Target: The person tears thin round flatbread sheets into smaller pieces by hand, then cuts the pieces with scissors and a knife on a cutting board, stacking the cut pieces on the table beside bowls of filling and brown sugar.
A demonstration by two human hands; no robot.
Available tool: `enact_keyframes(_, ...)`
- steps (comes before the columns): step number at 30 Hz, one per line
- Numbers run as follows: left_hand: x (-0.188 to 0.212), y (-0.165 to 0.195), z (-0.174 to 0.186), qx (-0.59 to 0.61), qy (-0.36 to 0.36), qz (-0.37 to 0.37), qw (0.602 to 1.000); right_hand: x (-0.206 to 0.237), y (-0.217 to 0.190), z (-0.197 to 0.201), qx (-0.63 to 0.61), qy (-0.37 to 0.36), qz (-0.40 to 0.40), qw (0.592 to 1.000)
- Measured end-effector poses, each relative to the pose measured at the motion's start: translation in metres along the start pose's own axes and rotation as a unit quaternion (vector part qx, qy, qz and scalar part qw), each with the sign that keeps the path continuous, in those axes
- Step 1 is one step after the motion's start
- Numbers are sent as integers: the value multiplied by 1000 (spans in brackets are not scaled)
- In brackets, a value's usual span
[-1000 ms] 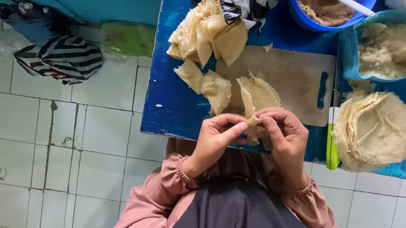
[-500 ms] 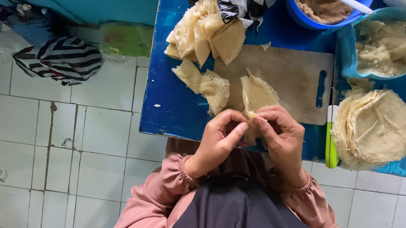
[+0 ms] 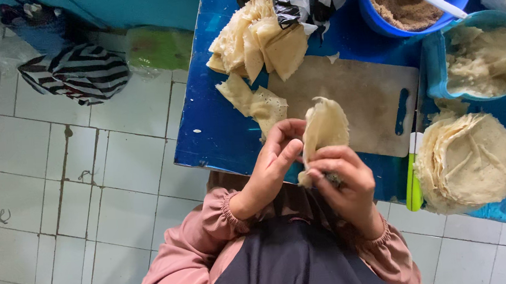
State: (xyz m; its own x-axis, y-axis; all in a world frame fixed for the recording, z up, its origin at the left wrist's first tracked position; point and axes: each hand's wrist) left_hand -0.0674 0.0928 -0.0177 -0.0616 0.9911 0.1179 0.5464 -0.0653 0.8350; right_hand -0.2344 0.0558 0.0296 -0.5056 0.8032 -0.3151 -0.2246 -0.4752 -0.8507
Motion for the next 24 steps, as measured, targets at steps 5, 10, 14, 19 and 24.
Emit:
enact_keyframes(5, 4, 4, -4, -57, -1, 5, 998, 0, -5, 4, -6, -50, -1, 999)
enact_keyframes(10, 14, 17, -13, -282, -34, -156, 946, 9, 0, 0, -255, 114, -176, 944)
enact_keyframes(14, 17, 32, -19, -303, -99, -197, 927, 13, 10, 2, -272, 139, -215, 928)
enact_keyframes(19, 16, 42, -25, -368, -51, -203, 906, 24, 11, -1, -182, 132, -161, 961)
enact_keyframes(24, 13, 38, -31, -361, -39, -155, 919, 27, 11, -1, -174, 144, -156, 962)
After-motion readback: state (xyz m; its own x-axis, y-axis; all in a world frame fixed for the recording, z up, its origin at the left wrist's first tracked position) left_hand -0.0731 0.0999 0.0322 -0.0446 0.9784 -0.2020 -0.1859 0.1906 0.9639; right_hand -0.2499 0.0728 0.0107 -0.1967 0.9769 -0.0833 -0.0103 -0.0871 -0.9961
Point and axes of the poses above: each hand's wrist, its own x-axis away from the middle knuckle, its own z-axis out of the back of the hand, y = z × x, and after that the axes turned 1 degree about -y, right-handed
